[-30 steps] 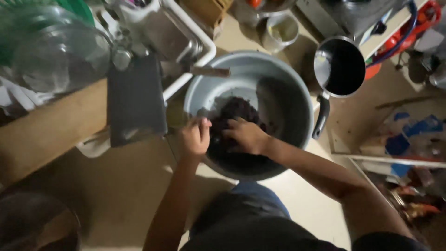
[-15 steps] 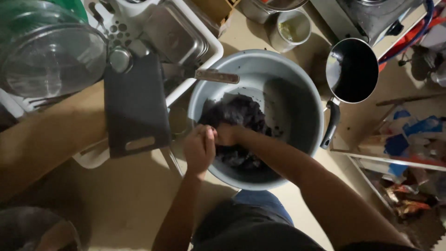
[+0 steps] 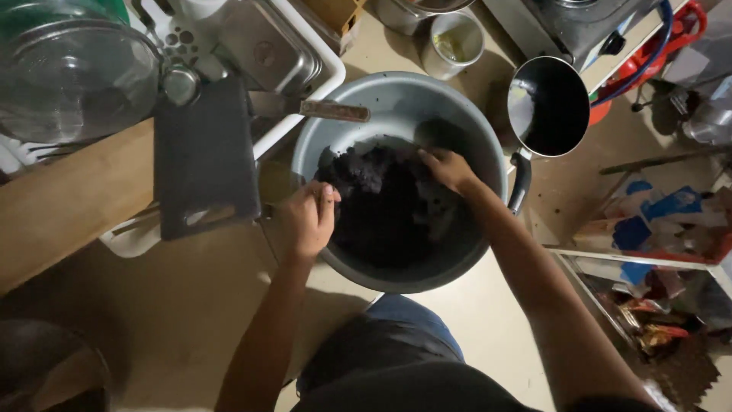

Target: The person kneads a large mass of black dough in a bowl using both hands.

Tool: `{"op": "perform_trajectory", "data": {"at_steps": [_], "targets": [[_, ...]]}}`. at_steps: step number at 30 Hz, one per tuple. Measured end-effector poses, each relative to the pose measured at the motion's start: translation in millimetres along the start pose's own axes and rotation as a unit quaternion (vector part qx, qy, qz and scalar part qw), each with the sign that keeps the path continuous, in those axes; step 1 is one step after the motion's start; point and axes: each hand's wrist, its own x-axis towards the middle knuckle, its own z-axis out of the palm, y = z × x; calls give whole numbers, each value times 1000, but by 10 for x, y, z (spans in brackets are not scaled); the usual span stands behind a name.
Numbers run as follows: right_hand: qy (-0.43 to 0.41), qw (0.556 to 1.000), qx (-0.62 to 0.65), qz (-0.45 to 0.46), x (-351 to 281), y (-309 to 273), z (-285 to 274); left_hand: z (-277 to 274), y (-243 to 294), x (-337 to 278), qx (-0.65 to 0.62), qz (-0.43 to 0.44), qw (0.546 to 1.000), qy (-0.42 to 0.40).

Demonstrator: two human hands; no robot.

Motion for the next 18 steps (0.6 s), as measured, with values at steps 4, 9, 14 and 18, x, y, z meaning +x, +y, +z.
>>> {"op": "perform_trajectory", "data": {"at_steps": [4,9,14,18], "targets": [[-67,992,83,66,917,-2,450,45,-71,36,2,-33,999,-9],[-209,971,113,34,724,-789,1051,15,-12,54,-25,-27,999,4],[-220,902,-210,-306,-376,-859,898,14,-29,-9,-43,-10,999,26],[-91,853,-341,-384,-1273,-958,792,-48,40,10,-25,-11,1000,10]]}}
